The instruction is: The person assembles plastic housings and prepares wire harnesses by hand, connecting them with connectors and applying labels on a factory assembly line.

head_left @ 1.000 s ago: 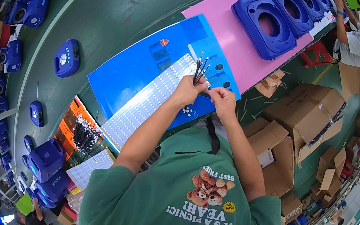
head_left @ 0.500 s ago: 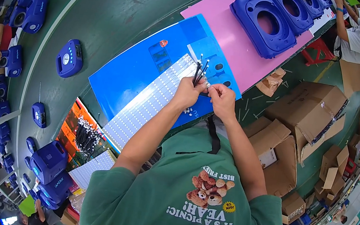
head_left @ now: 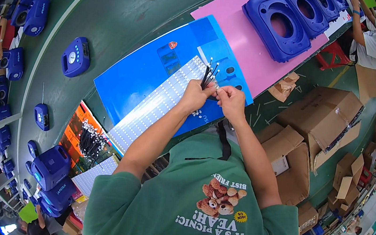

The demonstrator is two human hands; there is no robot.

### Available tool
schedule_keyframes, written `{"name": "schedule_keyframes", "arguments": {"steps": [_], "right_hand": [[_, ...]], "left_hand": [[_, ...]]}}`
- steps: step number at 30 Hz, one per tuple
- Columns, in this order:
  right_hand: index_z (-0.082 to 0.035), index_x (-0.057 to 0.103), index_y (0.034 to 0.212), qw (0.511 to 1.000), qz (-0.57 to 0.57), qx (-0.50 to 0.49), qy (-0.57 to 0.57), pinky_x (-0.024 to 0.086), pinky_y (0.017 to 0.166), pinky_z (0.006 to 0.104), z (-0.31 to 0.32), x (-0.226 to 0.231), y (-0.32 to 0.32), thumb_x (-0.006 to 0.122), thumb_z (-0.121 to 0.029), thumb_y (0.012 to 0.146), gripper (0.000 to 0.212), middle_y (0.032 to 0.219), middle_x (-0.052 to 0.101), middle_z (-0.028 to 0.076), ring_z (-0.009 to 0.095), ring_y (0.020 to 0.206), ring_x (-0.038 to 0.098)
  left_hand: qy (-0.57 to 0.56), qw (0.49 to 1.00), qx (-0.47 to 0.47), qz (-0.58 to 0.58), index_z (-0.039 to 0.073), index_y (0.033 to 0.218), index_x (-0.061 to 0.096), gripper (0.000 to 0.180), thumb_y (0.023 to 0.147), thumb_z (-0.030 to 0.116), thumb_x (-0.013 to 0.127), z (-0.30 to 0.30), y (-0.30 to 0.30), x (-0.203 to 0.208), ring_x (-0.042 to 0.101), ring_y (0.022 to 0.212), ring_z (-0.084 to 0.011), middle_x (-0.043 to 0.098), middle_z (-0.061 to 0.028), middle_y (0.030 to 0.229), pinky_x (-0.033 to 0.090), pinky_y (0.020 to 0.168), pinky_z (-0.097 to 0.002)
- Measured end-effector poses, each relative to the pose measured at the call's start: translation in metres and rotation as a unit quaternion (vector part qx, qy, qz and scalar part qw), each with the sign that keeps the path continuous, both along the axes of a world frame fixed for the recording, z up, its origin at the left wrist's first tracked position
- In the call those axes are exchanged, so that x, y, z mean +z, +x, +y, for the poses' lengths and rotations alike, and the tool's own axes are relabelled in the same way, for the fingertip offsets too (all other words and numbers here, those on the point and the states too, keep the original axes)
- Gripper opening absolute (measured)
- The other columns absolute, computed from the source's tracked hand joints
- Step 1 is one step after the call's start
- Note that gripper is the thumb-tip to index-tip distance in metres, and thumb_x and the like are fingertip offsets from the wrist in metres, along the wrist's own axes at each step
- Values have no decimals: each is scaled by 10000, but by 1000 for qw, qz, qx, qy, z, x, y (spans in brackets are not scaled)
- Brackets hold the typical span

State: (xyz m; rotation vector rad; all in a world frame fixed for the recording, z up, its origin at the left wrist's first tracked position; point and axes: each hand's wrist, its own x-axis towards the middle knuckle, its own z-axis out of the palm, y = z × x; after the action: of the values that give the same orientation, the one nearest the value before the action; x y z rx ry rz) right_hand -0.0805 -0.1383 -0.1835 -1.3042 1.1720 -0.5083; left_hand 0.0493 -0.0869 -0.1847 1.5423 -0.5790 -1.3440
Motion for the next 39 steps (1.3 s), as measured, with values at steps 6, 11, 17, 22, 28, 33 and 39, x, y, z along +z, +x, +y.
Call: {"name": "schedule_keyframes", "arguments": {"steps": [6,11,17,22,28,33,39], "right_hand": [[24,650,798,990,122,61,28,471,514,267,-12,0,-18,592,-172,807,205,681,639,101,137,564,603],[19,657,904,988,44,17,-144,473,631,272,-13,24,4,617,-190,808,234,781,652,87,140,710,609],[56,635,959,987,-126,-28,95,452,512,239,-12,37,37,623,-139,821,239,742,629,76,99,600,565],[15,646,913,983,-138,-30,115,402,535,193,-11,31,27,617,-149,839,183,739,615,25,46,614,506],[3,609,837,982,-183,-21,30,406,565,198,-4,32,12,588,-113,846,118,742,616,39,62,606,522],[-18,600,866,960,-203,98,168,332,481,180,-11,39,-6,578,-156,849,140,677,581,18,40,530,435],[-20,629,843,989,-70,95,91,325,451,183,-26,37,-18,590,-140,841,127,641,574,10,38,510,448]], "left_hand": [[41,988,28,-145,-62,877,619,153,776,47,651,1,17,20,591,682,-133,644,-88,756,472,641,-270],[92,995,-23,14,-40,885,606,151,790,73,635,0,29,48,499,488,-84,651,-82,770,347,369,-233],[61,991,-109,43,-20,890,602,164,819,128,617,3,23,45,457,455,-72,641,-78,748,320,346,-223],[51,983,-77,158,-11,911,604,261,875,245,569,8,29,31,411,430,-73,580,-45,667,346,375,-230],[54,976,-26,208,-36,939,582,275,912,228,507,7,28,21,493,444,-109,482,-20,619,441,430,-271],[97,994,-43,-18,-28,943,589,244,894,202,524,-2,26,27,577,486,-160,574,-80,649,471,446,-294],[35,912,-151,-380,13,855,639,185,859,174,547,0,27,27,579,542,-130,633,-96,662,408,423,-304]]}}
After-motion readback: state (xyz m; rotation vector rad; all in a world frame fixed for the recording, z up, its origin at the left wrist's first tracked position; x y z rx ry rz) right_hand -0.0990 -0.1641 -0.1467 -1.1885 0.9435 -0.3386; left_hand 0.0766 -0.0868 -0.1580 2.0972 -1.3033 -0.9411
